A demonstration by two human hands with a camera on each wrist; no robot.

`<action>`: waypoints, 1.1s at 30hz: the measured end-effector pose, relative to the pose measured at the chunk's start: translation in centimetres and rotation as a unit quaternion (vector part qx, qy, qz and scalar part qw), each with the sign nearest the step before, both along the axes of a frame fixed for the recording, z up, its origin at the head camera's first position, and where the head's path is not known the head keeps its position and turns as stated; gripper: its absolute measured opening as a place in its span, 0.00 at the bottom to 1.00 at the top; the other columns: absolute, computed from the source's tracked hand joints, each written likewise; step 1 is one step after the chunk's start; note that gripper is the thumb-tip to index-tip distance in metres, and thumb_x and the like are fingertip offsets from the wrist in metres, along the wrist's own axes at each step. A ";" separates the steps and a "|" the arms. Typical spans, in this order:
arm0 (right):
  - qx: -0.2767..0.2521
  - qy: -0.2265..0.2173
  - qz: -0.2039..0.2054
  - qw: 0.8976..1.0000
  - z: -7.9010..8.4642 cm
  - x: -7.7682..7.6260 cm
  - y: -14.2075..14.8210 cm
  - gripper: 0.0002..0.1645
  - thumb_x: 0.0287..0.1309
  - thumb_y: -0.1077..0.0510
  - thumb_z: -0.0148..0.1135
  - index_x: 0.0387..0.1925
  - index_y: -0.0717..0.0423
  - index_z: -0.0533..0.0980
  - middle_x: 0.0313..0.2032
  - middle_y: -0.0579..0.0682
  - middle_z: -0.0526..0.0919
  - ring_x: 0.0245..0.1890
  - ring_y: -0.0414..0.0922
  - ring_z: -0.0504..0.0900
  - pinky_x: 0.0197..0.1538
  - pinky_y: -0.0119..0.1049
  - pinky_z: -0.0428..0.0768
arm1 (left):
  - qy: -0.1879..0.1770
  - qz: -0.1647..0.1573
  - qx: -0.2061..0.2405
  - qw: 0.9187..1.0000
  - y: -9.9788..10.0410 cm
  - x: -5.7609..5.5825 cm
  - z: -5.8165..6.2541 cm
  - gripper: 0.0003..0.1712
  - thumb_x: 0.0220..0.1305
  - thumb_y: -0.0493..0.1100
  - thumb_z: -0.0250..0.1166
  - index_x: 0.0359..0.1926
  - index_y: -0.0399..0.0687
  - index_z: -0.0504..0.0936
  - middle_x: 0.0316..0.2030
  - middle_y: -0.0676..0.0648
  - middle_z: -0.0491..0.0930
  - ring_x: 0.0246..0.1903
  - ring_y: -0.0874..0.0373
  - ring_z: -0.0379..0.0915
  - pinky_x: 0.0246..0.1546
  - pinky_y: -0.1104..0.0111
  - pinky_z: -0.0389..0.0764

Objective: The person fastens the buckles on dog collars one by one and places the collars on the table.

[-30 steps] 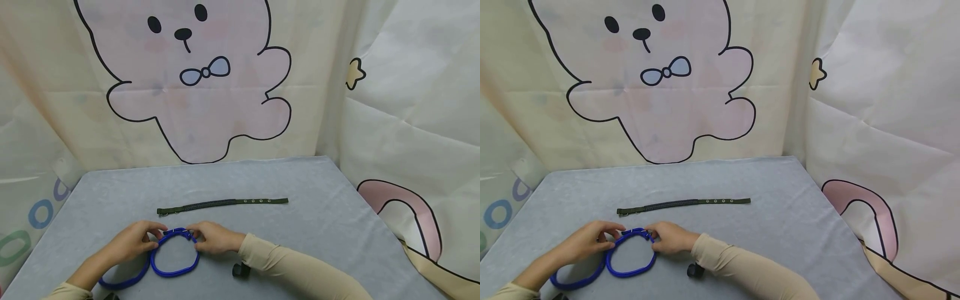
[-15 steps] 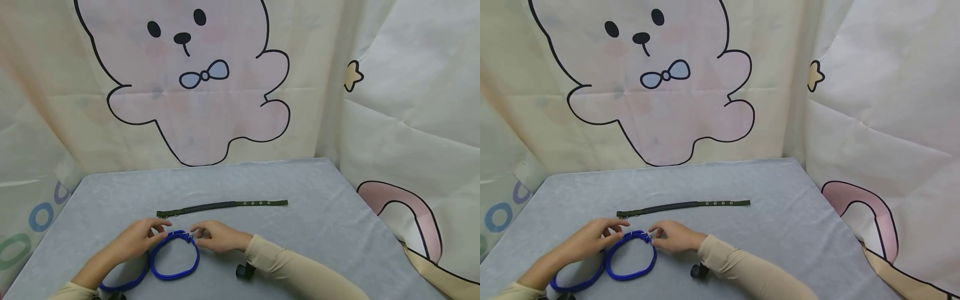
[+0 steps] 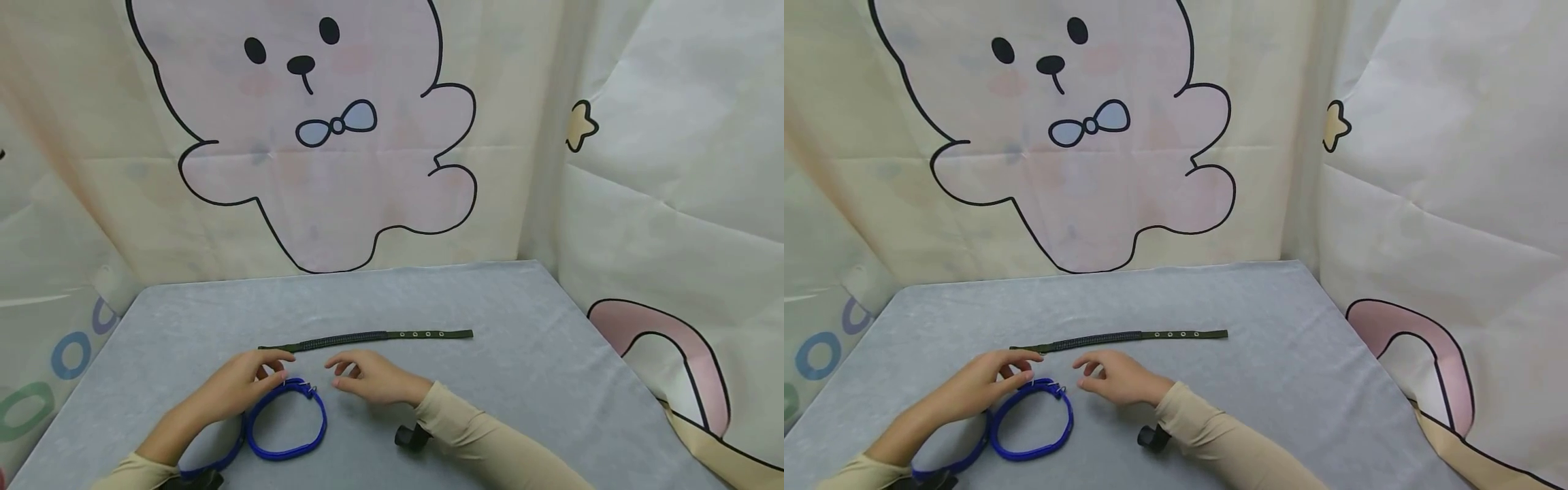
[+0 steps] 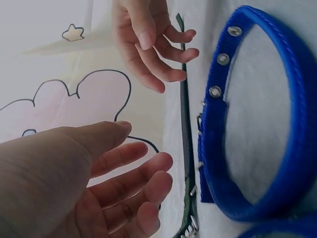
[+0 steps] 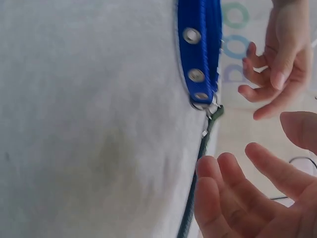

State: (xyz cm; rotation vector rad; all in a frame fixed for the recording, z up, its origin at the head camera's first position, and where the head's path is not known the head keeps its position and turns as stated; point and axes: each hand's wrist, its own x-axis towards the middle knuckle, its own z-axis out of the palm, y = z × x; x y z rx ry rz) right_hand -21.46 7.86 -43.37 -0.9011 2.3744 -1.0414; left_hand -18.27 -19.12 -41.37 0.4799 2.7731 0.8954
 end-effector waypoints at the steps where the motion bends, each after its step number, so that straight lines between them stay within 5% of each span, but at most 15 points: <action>1: -0.003 0.004 0.000 1.000 0.1 0.0 0.2 0.21 0.73 0.53 0.58 0.63 0.53 0.76 0.53 0.53 0.84 0.43 0.39 0.85 0.43 0.28 0.80 | 0.000 -0.001 0.002 1.000 0.2 0.0 0.0 0.19 0.71 0.47 0.65 0.60 0.50 0.82 0.45 0.49 0.86 0.34 0.64 0.78 0.31 0.68 0.78; 21: -0.077 0.068 -0.026 0.994 2.3 -1.0 5.6 0.22 0.76 0.52 0.54 0.65 0.54 0.74 0.54 0.59 0.83 0.51 0.50 0.83 0.53 0.42 0.81 | 0.027 -0.032 0.076 0.996 3.5 -1.4 1.9 0.21 0.74 0.53 0.61 0.63 0.53 0.80 0.49 0.46 0.86 0.40 0.59 0.80 0.32 0.69 0.78; 33: -0.101 0.040 -0.054 0.993 2.8 -1.6 7.4 0.23 0.75 0.52 0.55 0.67 0.51 0.72 0.56 0.55 0.81 0.58 0.52 0.82 0.56 0.45 0.80 | 0.060 -0.066 0.118 0.989 6.5 -2.2 2.3 0.21 0.75 0.51 0.60 0.63 0.52 0.80 0.50 0.43 0.86 0.36 0.63 0.81 0.34 0.69 0.80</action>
